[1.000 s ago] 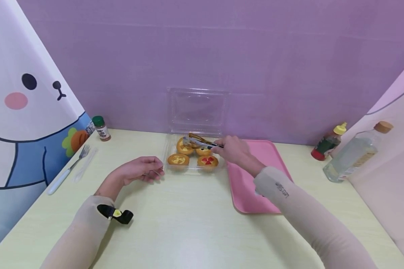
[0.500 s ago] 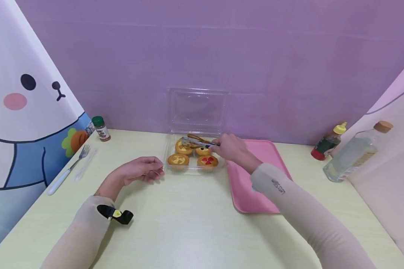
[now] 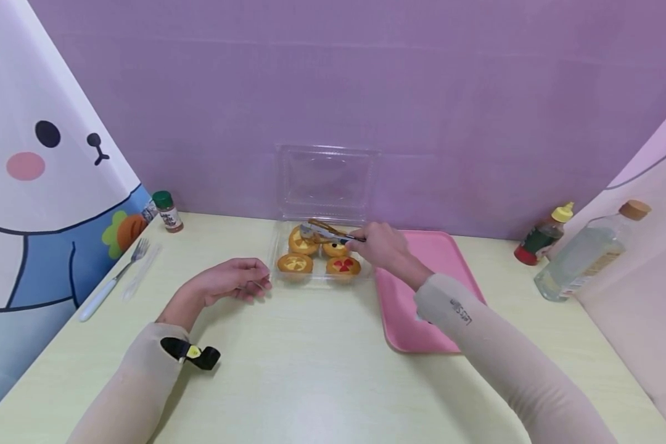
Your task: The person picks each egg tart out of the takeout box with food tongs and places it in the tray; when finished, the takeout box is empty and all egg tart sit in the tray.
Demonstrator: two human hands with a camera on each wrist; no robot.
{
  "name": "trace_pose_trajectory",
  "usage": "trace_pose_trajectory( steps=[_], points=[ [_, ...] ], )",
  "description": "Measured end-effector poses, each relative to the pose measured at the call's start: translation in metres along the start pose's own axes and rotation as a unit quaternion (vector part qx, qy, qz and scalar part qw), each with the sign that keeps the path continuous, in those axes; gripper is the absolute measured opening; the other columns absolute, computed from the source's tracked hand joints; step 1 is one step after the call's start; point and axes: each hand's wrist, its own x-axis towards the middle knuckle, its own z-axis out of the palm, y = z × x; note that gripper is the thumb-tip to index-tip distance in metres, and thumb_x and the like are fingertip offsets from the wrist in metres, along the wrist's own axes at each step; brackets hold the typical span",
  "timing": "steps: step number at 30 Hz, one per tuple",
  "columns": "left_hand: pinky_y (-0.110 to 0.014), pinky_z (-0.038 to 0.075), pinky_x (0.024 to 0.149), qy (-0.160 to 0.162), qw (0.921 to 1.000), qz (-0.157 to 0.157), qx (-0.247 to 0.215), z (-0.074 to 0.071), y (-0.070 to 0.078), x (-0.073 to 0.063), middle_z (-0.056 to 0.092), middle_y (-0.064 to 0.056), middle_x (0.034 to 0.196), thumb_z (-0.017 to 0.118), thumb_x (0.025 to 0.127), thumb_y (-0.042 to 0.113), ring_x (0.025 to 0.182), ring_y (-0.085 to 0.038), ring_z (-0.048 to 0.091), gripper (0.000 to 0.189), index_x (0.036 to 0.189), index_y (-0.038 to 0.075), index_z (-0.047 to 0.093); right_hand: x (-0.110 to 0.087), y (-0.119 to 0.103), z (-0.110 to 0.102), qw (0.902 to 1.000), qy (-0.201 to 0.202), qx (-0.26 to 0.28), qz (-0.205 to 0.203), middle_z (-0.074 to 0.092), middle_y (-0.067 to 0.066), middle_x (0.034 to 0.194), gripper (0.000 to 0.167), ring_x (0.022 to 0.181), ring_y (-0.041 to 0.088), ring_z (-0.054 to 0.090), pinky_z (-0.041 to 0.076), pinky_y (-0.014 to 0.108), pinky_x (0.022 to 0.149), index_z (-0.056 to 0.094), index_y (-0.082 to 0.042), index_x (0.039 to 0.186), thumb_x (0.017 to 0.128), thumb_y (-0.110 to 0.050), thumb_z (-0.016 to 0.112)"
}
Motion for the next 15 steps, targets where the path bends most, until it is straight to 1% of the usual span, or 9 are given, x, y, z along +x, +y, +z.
trace_pose_trajectory(
  steps=[4,7,9,10,15],
  points=[
    [-0.030,0.058,0.079,0.000,1.0000,0.000,-0.001,-0.0001,0.0004,0.0007,0.066,-0.006,0.107,0.053,0.105,0.031,0.092,-0.017,0.065,0.030,0.114,0.002,0.057,-0.0004,0.0006,-0.0018,0.9999,0.010,0.007,-0.002,0.054,-0.004,0.057,0.027,0.046,0.008,0.027,0.018,0.023,0.042,0.077,-0.025,0.115,0.097,-0.042,0.065],
    [-0.030,0.058,0.079,0.000,1.0000,-0.001,-0.002,-0.0001,0.0006,0.0008,0.066,-0.006,0.107,0.053,0.105,0.031,0.091,-0.017,0.065,0.030,0.113,0.003,0.057,-0.0002,0.0011,-0.0023,0.9999,0.008,0.009,0.000,0.056,-0.004,0.059,0.026,0.046,0.008,0.027,0.018,0.023,0.042,0.077,-0.024,0.114,0.097,-0.040,0.064],
    [-0.031,0.058,0.079,-0.001,1.0000,-0.002,-0.002,-0.0001,0.0006,0.0006,0.066,-0.006,0.107,0.053,0.105,0.031,0.092,-0.017,0.065,0.030,0.113,0.003,0.057,0.0003,0.0015,-0.0024,1.0000,-0.001,0.006,0.003,0.052,-0.005,0.058,0.027,0.045,0.007,0.028,0.019,0.022,0.041,0.077,-0.023,0.112,0.098,-0.041,0.064],
    [-0.031,0.058,0.079,-0.001,1.0000,-0.003,-0.003,0.0000,0.0006,0.0005,0.066,-0.006,0.107,0.053,0.105,0.031,0.092,-0.017,0.065,0.030,0.113,0.003,0.057,0.0007,0.0017,-0.0025,1.0000,-0.007,0.003,0.004,0.049,-0.005,0.056,0.029,0.045,0.007,0.027,0.019,0.022,0.041,0.077,-0.023,0.114,0.098,-0.042,0.063],
    [-0.030,0.058,0.079,0.001,1.0000,-0.005,-0.002,0.0006,0.0012,-0.0003,0.066,-0.005,0.107,0.053,0.105,0.031,0.092,-0.017,0.065,0.030,0.114,0.003,0.057,0.0043,0.0013,-0.0043,0.9988,-0.045,0.002,0.016,0.031,-0.007,0.050,0.043,0.043,0.007,0.021,0.019,0.021,0.040,0.068,-0.020,0.131,0.098,-0.047,0.061]
  ],
)
